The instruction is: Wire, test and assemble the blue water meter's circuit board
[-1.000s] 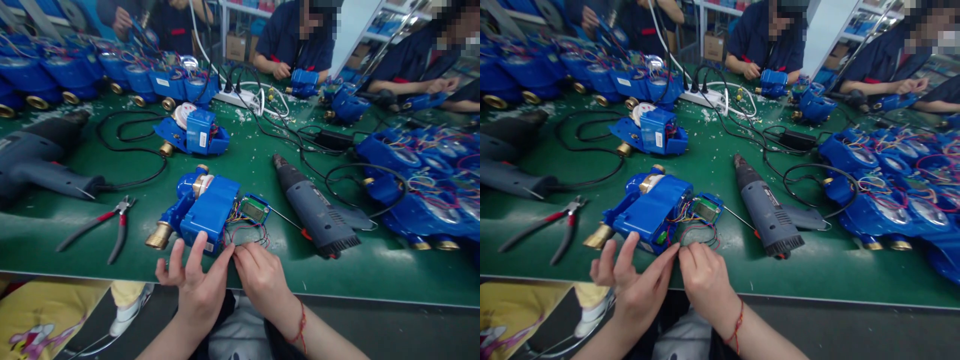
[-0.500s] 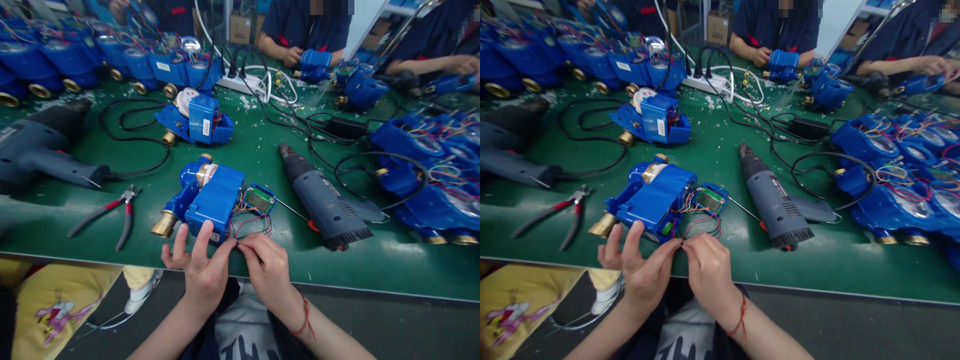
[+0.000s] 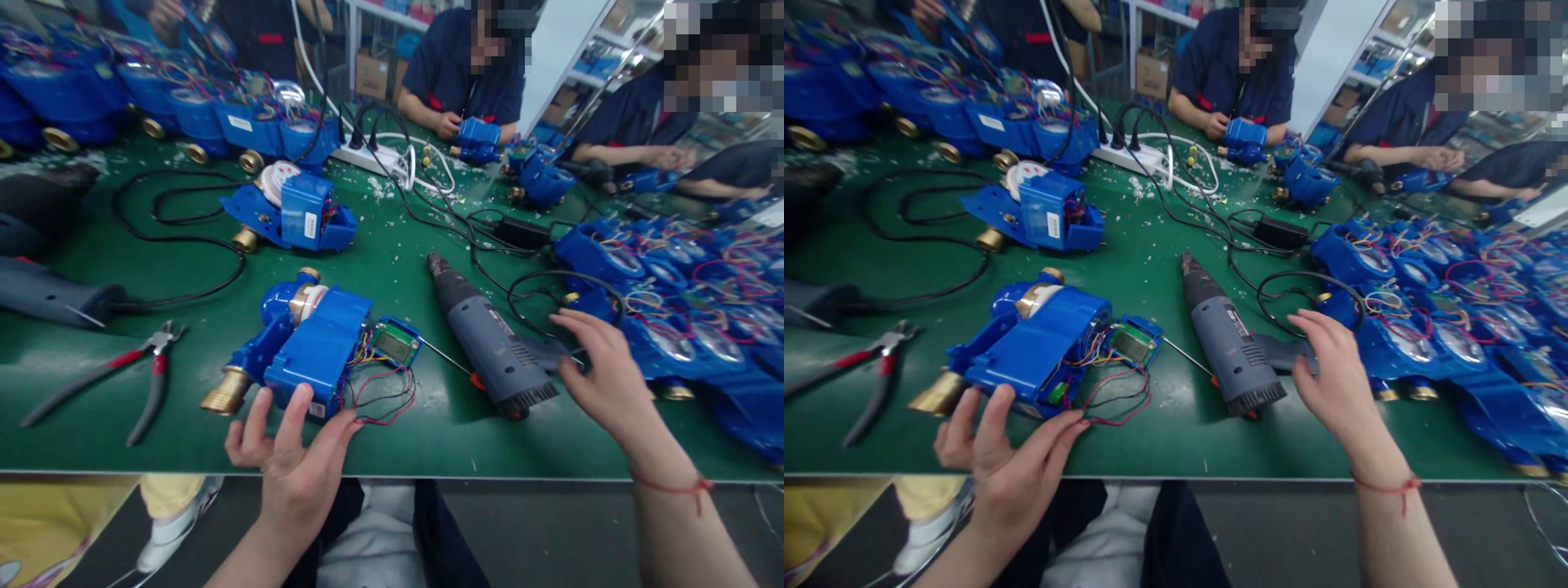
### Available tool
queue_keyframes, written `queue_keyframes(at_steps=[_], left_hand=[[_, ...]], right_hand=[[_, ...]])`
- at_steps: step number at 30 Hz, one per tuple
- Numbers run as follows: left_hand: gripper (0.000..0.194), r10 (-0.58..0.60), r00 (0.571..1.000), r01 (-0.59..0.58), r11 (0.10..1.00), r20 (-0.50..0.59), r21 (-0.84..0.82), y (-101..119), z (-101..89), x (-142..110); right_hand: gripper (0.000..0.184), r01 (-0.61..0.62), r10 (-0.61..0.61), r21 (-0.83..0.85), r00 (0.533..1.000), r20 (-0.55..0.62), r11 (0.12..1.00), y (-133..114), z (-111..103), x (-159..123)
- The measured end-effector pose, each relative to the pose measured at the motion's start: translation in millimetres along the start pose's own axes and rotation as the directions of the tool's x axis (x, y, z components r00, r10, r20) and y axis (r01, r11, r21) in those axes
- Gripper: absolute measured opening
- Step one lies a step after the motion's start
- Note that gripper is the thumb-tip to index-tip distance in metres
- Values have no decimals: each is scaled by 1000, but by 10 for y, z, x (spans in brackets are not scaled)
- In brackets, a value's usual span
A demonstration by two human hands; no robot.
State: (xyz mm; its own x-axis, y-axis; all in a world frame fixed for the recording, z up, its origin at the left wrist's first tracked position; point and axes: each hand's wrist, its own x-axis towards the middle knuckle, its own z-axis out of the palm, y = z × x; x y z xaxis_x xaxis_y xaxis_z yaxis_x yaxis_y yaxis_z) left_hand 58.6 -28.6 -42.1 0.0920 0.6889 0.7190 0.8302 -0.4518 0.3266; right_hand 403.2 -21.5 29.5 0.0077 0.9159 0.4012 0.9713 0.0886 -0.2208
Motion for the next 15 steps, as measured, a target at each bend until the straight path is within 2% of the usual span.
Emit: queue_keyframes(at_steps=[1,2,4,6,7,10,13,15], left_hand=[[12,-1,1000,1,1000,3,-3,-1,1,-1],[12,3,1000,-3,1000,2,-4,-3,3,-3],[9,20,1000,-20,1000,-7,-4,-11,9,-7],[6,22,1000,-22,1000,-10,-5,-20,16,-11],[5,22,1000,-22,1000,-14,-8,-23,19,-14],[3,24,999,-24,999,-25,-26,-30,29,-26],[2,18,999,-19,999,-31,-39,-36,44,-50],[4,16,999,-17,999,-31,-37,-40,59,-70]], right_hand=[[53,59,-58,-4,984,167,998,140,34,129],[59,94,-89,2,943,320,996,235,72,245],[62,78,-60,-9,830,555,997,316,136,408],[60,61,-19,-40,738,674,997,305,166,462],[60,60,-15,-42,721,692,997,285,169,451],[54,64,-31,-25,744,667,998,242,149,338],[46,32,1,-47,818,575,998,279,89,245],[42,4,-16,26,877,481,1000,341,39,256]])
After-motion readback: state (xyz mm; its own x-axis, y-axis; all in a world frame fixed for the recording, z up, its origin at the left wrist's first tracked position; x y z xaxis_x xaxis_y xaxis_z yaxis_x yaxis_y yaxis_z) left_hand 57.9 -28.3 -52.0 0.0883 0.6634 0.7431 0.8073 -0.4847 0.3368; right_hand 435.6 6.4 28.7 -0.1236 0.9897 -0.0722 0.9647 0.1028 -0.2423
